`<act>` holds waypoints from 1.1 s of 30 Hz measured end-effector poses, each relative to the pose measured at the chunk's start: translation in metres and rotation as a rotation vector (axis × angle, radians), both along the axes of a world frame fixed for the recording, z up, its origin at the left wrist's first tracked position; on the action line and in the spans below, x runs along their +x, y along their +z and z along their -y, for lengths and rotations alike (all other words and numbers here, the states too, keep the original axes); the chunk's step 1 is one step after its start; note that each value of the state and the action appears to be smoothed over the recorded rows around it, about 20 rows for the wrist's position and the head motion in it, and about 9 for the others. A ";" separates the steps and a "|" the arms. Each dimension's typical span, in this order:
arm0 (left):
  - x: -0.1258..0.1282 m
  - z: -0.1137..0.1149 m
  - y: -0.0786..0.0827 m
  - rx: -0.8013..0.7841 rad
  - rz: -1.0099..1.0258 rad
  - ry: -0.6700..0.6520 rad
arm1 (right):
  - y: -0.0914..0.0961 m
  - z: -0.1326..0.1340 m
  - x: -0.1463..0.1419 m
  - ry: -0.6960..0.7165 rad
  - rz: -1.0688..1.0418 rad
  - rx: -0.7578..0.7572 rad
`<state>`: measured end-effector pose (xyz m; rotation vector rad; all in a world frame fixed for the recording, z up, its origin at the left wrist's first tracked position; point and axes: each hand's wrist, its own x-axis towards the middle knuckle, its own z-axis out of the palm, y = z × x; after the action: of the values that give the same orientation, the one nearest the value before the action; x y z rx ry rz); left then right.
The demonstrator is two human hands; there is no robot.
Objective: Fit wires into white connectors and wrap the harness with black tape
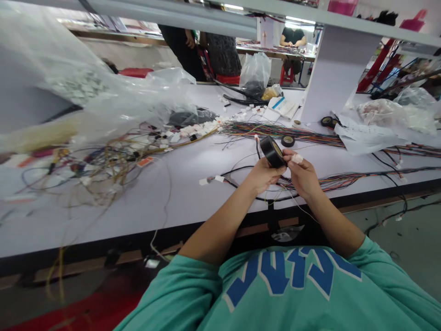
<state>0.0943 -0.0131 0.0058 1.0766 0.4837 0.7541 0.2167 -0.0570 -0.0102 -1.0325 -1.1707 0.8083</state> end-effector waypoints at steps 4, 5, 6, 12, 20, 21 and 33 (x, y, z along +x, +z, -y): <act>-0.006 0.000 0.007 0.280 -0.087 0.058 | 0.006 0.003 0.004 -0.035 -0.120 -0.170; -0.009 -0.001 0.009 0.305 -0.118 0.021 | 0.009 0.005 0.005 -0.052 -0.089 -0.163; -0.011 -0.002 0.010 0.315 -0.144 -0.012 | 0.011 0.007 0.007 -0.078 -0.039 -0.131; -0.007 -0.002 0.007 0.515 -0.286 0.169 | 0.021 0.014 0.010 -0.242 0.393 0.012; -0.002 0.004 -0.002 0.788 -0.461 0.401 | 0.013 0.013 -0.002 -0.210 0.308 -0.090; -0.001 0.005 -0.002 0.811 -0.465 0.440 | 0.013 0.012 -0.003 -0.223 0.314 -0.096; -0.005 0.003 0.015 -0.174 -0.139 -0.004 | 0.009 0.017 -0.009 -0.296 0.695 0.153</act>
<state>0.0892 -0.0164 0.0206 0.9701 0.6533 0.6241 0.2076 -0.0743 -0.0009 -1.3667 -1.5770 0.1079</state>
